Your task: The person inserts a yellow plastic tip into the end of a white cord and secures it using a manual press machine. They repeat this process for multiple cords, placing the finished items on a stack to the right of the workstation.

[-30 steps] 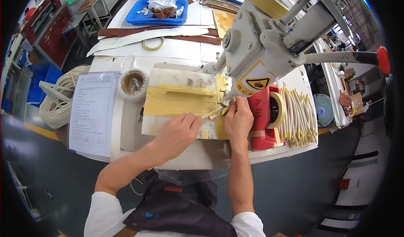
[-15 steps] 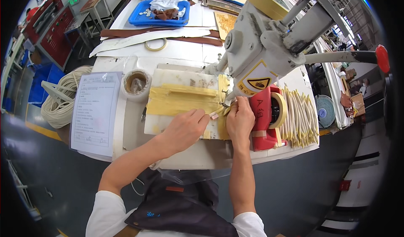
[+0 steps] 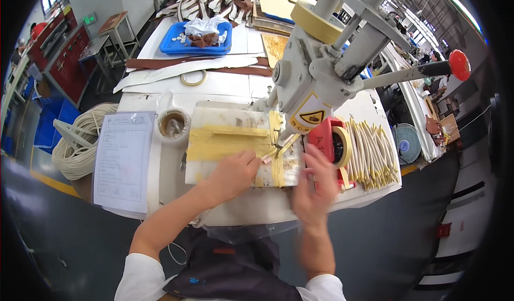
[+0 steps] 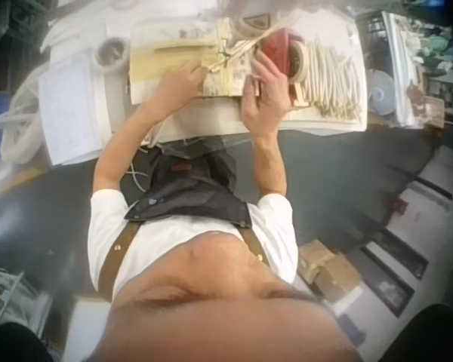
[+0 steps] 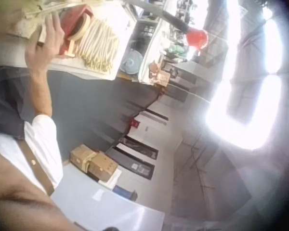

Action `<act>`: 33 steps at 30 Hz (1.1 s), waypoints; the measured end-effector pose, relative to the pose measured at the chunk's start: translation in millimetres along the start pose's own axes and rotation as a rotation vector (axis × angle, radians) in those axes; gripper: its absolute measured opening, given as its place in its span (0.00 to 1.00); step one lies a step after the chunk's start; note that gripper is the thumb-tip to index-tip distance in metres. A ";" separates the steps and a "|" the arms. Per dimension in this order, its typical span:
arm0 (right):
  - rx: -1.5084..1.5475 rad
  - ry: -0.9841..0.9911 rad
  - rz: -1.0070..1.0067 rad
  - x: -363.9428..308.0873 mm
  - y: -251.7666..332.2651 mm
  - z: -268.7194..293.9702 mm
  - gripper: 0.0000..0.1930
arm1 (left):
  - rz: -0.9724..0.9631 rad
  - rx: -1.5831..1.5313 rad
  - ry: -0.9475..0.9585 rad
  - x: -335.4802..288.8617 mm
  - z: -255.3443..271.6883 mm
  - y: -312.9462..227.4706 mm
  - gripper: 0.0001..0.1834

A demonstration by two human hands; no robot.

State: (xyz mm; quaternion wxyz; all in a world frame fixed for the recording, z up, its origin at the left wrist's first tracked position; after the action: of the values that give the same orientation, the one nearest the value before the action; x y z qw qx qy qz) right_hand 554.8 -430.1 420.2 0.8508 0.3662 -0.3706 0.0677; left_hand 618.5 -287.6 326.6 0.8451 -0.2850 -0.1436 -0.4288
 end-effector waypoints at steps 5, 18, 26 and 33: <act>0.355 -0.537 0.029 117.5 25.5 158.6 0.28 | -0.016 -0.040 0.053 5.0 -2.5 -4.2 0.08; 0.992 0.652 0.066 269.9 67.2 142.4 0.13 | 0.034 -0.113 0.107 8.1 -8.2 2.1 0.07; 0.751 -0.318 0.301 41.4 53.4 147.3 0.19 | 0.032 -0.105 0.098 5.7 -2.4 0.0 0.11; 0.636 -0.042 0.323 95.3 78.0 156.6 0.18 | 0.082 -0.189 0.014 14.8 2.6 9.1 0.10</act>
State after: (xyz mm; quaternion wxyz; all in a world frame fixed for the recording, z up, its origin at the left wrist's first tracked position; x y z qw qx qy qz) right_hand 501.9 -494.1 601.2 0.6648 0.5505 -0.4018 0.3058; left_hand 634.6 -291.2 332.6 0.8323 -0.3663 -0.0849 -0.4073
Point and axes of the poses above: each hand's wrist, its own x-axis towards the middle knuckle, its own z-axis out of the back of the hand, y = z × x, the point moved 9 cm from there along x, towards the middle knuckle, and after that the axes turned 2 degrees about -y, right-handed, at the moved point
